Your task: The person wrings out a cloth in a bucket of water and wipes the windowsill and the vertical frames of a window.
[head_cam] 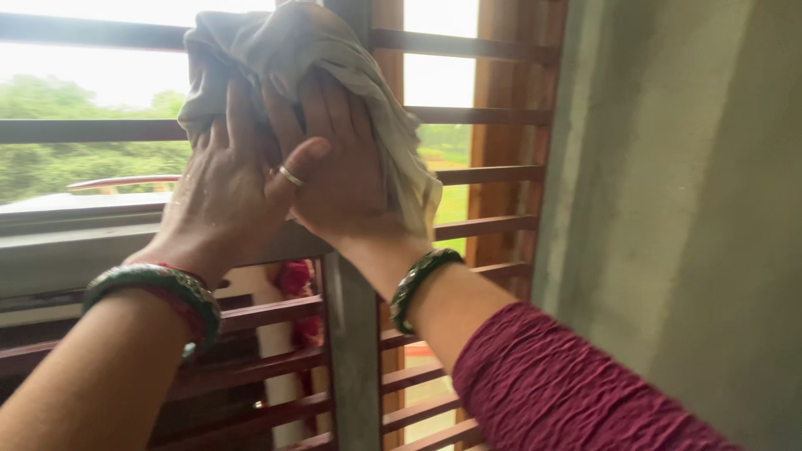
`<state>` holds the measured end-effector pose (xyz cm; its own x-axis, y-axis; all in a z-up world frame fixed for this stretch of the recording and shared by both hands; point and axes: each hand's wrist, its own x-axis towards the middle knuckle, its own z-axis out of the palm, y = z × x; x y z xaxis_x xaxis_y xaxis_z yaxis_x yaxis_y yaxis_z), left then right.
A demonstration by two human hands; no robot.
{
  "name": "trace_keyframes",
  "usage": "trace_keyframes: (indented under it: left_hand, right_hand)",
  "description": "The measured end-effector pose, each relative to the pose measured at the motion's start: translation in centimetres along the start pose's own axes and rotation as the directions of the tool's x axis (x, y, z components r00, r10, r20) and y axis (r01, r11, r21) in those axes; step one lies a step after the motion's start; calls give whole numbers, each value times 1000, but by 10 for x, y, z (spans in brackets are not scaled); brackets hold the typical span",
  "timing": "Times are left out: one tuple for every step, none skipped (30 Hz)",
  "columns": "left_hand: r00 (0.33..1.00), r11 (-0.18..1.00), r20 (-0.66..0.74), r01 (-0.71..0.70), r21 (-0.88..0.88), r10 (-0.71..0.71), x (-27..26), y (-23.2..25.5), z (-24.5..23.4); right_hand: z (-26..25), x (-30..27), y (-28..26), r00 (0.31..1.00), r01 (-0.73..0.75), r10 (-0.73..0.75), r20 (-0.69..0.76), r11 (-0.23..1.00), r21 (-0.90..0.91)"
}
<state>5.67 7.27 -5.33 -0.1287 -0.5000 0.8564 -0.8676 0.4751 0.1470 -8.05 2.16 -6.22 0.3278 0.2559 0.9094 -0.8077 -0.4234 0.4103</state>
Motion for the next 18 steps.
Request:
trace_keyframes:
  left_hand:
    - [1000, 999, 20, -16, 45, 15, 0, -10, -9]
    - [999, 995, 50, 17, 95, -21, -2, -22, -20]
    - [995, 988, 78, 48, 145, -60, -5, -34, -32]
    - [990, 978, 101, 76, 194, -97, -6, -45, -45]
    - [985, 960, 108, 103, 261, -135, -9, -56, -56]
    - [979, 937, 111, 126, 327, -171, -11, -65, -68]
    - [972, 909, 111, 148, 390, -206, -12, -75, -80]
    - [961, 878, 99, 190, 440, -257, -14, -85, -91]
    - [948, 843, 83, 230, 487, -307, -15, -97, -101]
    - [931, 801, 63, 272, 533, -358, -17, -108, -112]
    - [919, 782, 40, 310, 541, -392, -21, -121, -123]
    - [906, 761, 18, 345, 549, -423, -26, -135, -134]
    - [892, 740, -5, 378, 556, -452, -31, -151, -146]
    - [909, 749, -38, 366, 552, -415, -38, -168, -158]
    - [924, 758, -71, 352, 549, -377, -45, -186, -168]
    - [936, 766, -95, 334, 549, -340, -52, -204, -177]
    - [933, 769, -125, 351, 534, -338, -58, -221, -185]
    - [929, 773, -153, 365, 519, -336, -65, -236, -194]
  right_hand:
    - [3, 4, -2, 999, 51, -51, 11, 998, 23]
    - [8, 9, -7, 991, 74, -88, 101, 988, 132]
    - [14, 14, -11, 973, 89, -136, 184, 967, 240]
    - [19, 19, -15, 947, 98, -194, 258, 934, 343]
    - [27, 24, -25, 966, 87, -174, 194, 916, 391]
    - [38, 34, -41, 980, 80, -150, 127, 897, 435]
    - [48, 44, -58, 991, 77, -122, 62, 875, 479]
    - [58, 56, -75, 987, 59, -119, 107, 891, 450]
    - [68, 68, -94, 982, 42, -115, 151, 907, 419]
    - [75, 78, -110, 975, 26, -110, 194, 920, 390]
    - [82, 87, -125, 938, -12, -115, 328, 933, 361]
    - [92, 99, -146, 883, -46, -113, 455, 945, 324]
    - [104, 107, -166, 812, -73, -108, 573, 956, 284]
    - [118, 114, -190, 877, -73, -101, 470, 938, 338]
    - [135, 121, -216, 928, -66, -87, 361, 918, 392]
    - [153, 124, -240, 965, -61, -61, 255, 893, 445]
    - [168, 128, -262, 973, -47, -66, 222, 884, 466]
    - [179, 132, -282, 979, -34, -67, 191, 874, 484]
